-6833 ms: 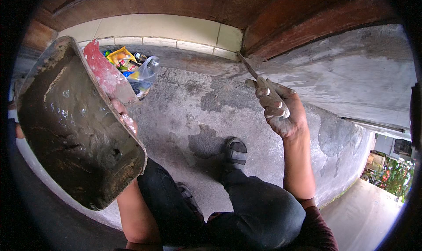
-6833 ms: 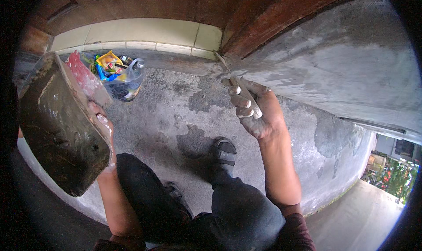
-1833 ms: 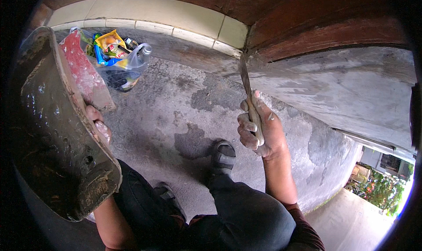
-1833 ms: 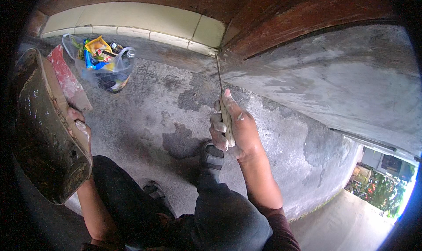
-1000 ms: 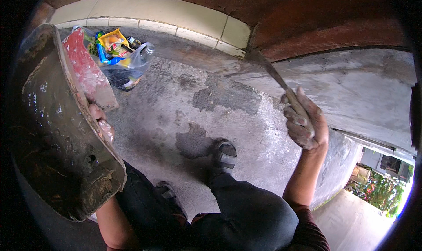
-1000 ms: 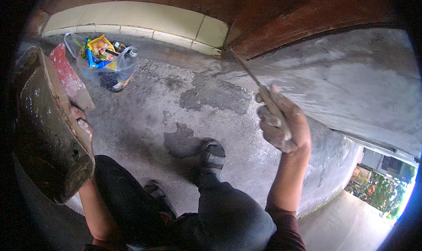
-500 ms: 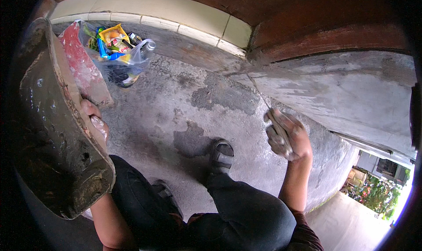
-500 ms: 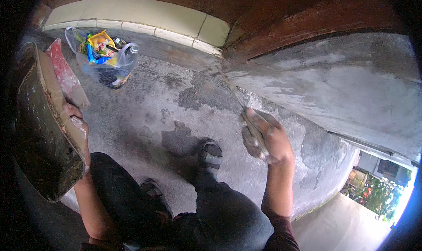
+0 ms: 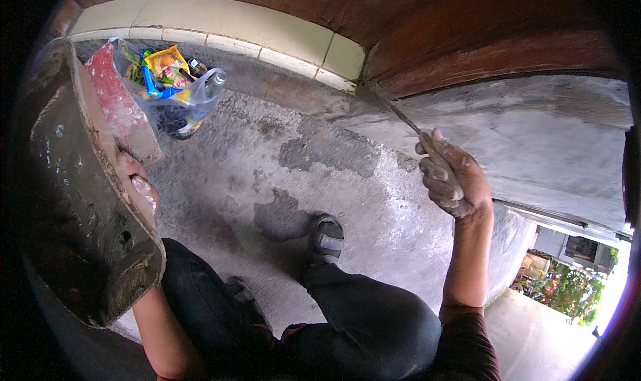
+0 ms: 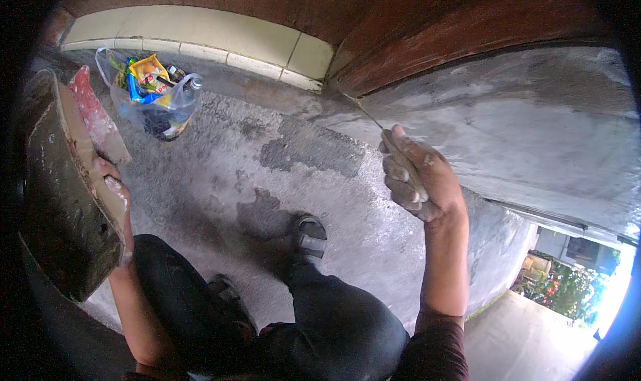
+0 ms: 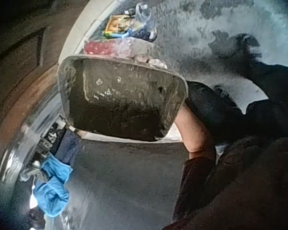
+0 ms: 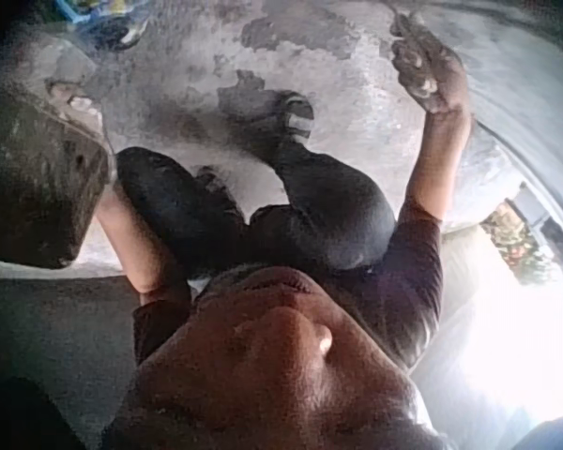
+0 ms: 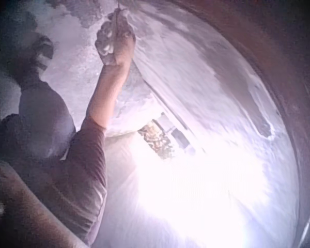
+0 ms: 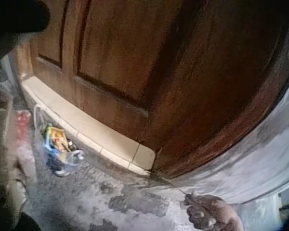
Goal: The person kneels on the floor and uses a trowel to scoop plaster from a container. They apply the plaster to a concrete wall, smoothing it out with the trowel. The person moves along the wall, continuing to apply and smooth the plaster in sections.
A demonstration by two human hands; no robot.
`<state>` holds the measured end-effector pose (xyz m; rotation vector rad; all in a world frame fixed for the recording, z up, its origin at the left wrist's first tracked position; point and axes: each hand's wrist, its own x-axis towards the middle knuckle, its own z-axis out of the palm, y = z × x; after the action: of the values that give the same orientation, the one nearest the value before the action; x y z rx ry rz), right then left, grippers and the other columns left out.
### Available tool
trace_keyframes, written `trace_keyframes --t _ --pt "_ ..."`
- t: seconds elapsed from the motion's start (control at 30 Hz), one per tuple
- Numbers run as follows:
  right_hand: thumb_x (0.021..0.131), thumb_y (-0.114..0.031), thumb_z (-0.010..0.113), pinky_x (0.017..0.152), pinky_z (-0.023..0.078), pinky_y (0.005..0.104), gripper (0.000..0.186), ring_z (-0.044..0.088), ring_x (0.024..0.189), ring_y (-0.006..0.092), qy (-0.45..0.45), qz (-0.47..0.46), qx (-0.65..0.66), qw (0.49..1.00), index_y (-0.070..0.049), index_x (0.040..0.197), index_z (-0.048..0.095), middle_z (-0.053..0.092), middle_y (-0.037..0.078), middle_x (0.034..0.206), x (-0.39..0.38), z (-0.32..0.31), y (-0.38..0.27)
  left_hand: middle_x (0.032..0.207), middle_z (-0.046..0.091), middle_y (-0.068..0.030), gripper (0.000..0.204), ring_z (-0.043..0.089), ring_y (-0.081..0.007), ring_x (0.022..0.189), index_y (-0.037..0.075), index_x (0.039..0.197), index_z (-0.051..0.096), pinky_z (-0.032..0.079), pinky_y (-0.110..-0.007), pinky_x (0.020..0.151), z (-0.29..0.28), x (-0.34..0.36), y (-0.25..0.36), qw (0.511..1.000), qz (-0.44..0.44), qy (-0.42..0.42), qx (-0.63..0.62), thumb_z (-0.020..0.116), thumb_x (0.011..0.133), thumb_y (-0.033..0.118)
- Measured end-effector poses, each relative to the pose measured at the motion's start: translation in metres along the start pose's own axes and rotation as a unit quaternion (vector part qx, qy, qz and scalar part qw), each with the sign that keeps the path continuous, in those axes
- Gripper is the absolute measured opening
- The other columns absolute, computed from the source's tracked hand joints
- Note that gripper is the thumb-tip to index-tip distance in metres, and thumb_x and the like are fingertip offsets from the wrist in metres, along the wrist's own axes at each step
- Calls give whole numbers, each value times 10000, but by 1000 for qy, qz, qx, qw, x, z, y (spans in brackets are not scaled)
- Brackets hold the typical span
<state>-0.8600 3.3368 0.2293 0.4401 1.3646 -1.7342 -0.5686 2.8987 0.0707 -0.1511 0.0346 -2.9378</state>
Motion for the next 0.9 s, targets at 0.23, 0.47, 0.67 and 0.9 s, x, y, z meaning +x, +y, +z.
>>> trace_keyframes --t 0.23,0.47,0.67,0.9 --pt "1082 -326 380 225 293 226 383 368 306 107 -66 -59 94 992 33 1178 475 430 49 553 -71 -1 -12 1509 456 -55 568 417 -216 1398 157 1469 463 321 -465 1150 7 -8 8 1000 -1 -2 5 537 983 441" --pt "1041 -341 511 254 246 237 356 358 315 97 46 -13 5 999 10 1087 553 422 20 526 -62 -5 36 1507 459 -54 561 419 -213 1396 157 1468 465 324 -463 1148 -6 -1 7 1000 -19 -14 -10 534 986 436" --pt "1029 -361 543 272 264 229 356 365 340 93 60 20 -76 995 -6 1050 564 450 17 564 12 -6 53 1505 461 -54 554 421 -211 1395 157 1467 466 327 -462 1146 -8 -2 12 999 -30 -16 -7 532 990 432" --pt "1065 -334 450 256 276 209 351 352 340 85 -13 -35 35 999 5 1090 536 436 21 589 4 -35 29 1503 463 -53 547 423 -208 1394 157 1465 468 330 -461 1143 -5 -6 20 999 -33 -20 -2 528 993 427"
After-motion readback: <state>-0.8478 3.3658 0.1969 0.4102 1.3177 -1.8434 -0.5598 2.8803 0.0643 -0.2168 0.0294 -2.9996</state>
